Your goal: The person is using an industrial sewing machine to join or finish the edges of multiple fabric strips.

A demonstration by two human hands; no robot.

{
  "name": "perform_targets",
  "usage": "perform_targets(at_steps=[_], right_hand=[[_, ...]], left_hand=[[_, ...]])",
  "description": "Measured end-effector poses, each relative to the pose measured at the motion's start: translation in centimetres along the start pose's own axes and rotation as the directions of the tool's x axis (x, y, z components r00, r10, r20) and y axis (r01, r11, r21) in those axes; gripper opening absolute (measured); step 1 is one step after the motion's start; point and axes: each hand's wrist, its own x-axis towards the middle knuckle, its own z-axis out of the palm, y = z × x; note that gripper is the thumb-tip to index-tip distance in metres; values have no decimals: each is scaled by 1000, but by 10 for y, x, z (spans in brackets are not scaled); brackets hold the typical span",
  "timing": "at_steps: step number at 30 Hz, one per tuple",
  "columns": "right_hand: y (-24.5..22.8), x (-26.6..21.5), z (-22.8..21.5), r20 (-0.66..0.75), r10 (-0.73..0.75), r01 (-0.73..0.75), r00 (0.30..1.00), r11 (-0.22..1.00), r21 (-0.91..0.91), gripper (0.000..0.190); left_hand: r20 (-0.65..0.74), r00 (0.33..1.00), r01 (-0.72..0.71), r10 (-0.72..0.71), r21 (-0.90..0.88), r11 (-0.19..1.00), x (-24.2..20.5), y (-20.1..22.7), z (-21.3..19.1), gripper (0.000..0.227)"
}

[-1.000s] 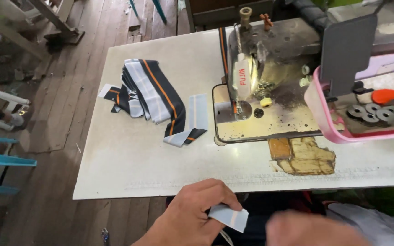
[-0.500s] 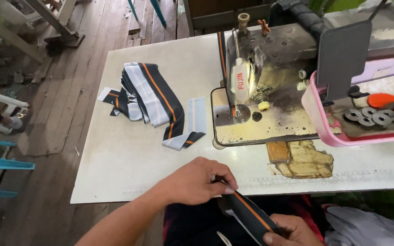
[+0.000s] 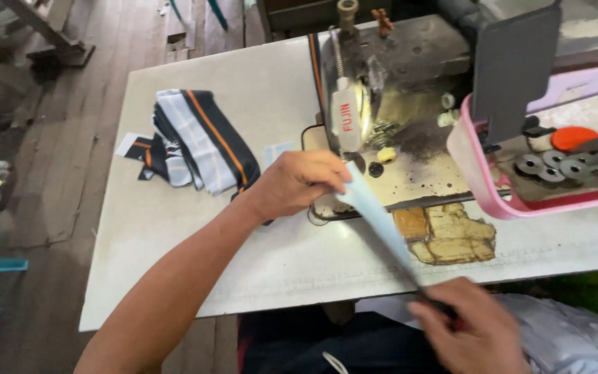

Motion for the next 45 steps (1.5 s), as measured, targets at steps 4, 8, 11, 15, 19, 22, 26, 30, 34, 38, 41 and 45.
perform_targets(at_steps=[4, 8, 11, 15, 19, 22, 26, 30, 34, 38, 41, 45], right_hand=[[22, -20, 21, 277, -28, 72, 960, 986, -152, 17], [33, -26, 28, 343, -38, 54, 939, 998, -37, 17], [35, -30, 31, 283, 176, -167, 943, 984, -56, 18], [43, -34, 33, 228, 104, -109, 968, 994, 8, 18], [39, -31, 31, 372, 213, -215, 904, 976, -36, 14], [49, -34, 33, 395, 226, -229, 890, 973, -40, 16], [61, -35, 35, 435, 183, -227, 882, 973, 50, 15], [69, -36, 38, 498, 237, -357, 834, 921, 159, 12], [71, -36, 39, 460, 118, -167, 880, 984, 67, 12], [64, -35, 37, 413, 43, -75, 910, 995, 62, 12], [58, -26, 30, 445, -29, -14, 895, 996, 93, 14], [50, 10, 4, 754, -171, 234, 634, 972, 24, 18]], left_hand=[[105, 978, 158, -182, 198, 967, -23, -35, -4, 19], [203, 924, 262, -325, 283, 922, -9, -25, -12, 12], [280, 858, 332, -431, 339, 880, 4, -20, -21, 20], [321, 783, 380, -532, 431, 818, 18, -21, -15, 10], [318, 794, 302, -519, 534, 789, 23, -24, -7, 23], [288, 841, 305, -458, 446, 841, 27, -18, -6, 37], [285, 794, 355, -537, 499, 790, 32, -20, -1, 38], [274, 688, 449, -673, 568, 690, 39, -14, 5, 39], [253, 596, 544, -762, 570, 615, 47, 0, 6, 36], [226, 587, 524, -777, 626, 578, 51, 3, 7, 36], [212, 544, 549, -812, 641, 536, 53, 3, 8, 28], [186, 573, 539, -798, 649, 538, 46, -7, 9, 33]])
